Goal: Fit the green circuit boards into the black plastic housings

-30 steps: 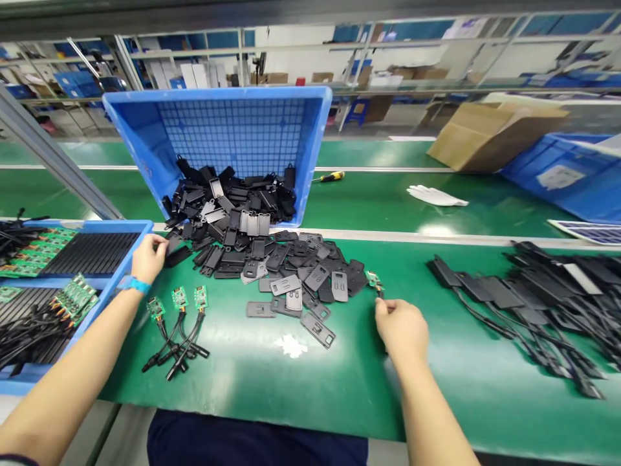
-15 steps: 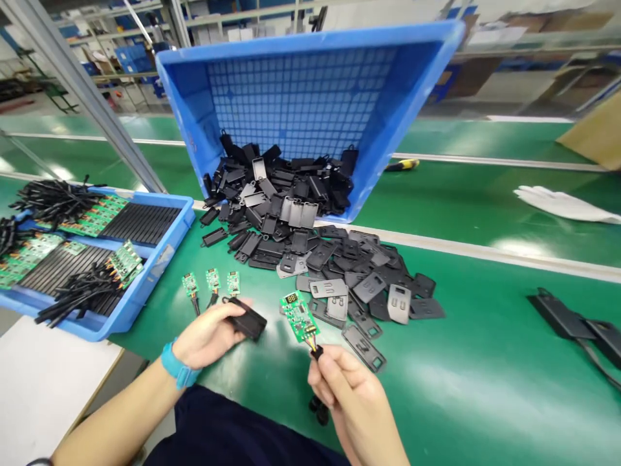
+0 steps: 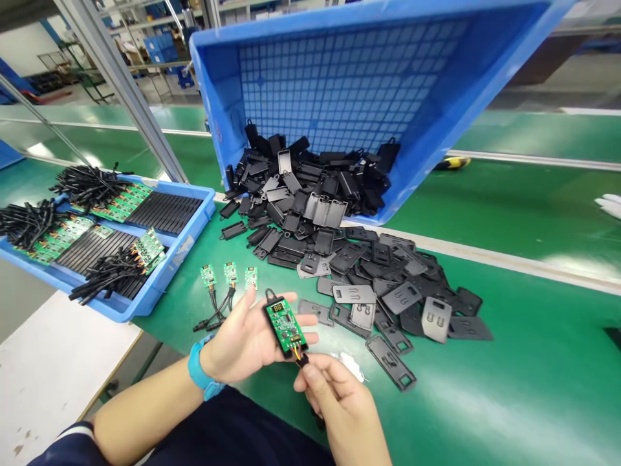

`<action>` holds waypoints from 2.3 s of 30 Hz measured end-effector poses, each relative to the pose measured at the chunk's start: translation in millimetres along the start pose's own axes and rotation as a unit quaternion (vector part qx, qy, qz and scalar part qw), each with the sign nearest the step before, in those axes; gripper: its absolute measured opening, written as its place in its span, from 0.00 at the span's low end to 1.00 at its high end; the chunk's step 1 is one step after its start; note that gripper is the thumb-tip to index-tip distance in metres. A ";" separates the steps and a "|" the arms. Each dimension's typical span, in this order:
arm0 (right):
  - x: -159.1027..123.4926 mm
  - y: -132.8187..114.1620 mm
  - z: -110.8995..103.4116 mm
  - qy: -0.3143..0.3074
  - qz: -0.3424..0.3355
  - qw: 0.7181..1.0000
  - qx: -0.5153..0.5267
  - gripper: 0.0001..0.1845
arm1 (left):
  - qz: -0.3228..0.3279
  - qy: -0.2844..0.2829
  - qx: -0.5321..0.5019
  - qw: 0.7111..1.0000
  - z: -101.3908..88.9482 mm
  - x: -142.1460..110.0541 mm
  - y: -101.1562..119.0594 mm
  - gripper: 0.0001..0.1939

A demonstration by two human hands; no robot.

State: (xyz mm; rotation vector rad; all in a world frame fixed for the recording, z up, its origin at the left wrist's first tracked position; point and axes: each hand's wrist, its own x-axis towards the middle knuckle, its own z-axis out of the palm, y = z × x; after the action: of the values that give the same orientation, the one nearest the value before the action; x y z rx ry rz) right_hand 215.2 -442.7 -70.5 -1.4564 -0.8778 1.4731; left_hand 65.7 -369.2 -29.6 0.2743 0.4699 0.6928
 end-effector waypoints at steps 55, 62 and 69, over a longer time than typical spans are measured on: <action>74.3 -42.5 -5.1 0.085 -0.488 0.723 -0.481 0.09 | 0.051 0.151 0.084 0.984 -42.7 17.0 -7.2 0.14; 61.3 -8.2 8.2 0.005 -0.653 0.625 -0.428 0.21 | 0.118 0.109 0.129 0.979 -33.9 16.2 -20.0 0.13; 56.5 -8.0 9.1 0.010 -0.642 0.637 -0.427 0.24 | 0.153 0.127 0.225 0.954 -31.7 9.0 -22.6 0.15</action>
State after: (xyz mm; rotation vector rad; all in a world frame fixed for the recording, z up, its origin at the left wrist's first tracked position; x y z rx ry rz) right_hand 210.0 -386.8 -84.3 -0.8455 -2.1353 -0.1433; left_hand 68.2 -377.1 -68.6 0.7048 0.8440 0.9253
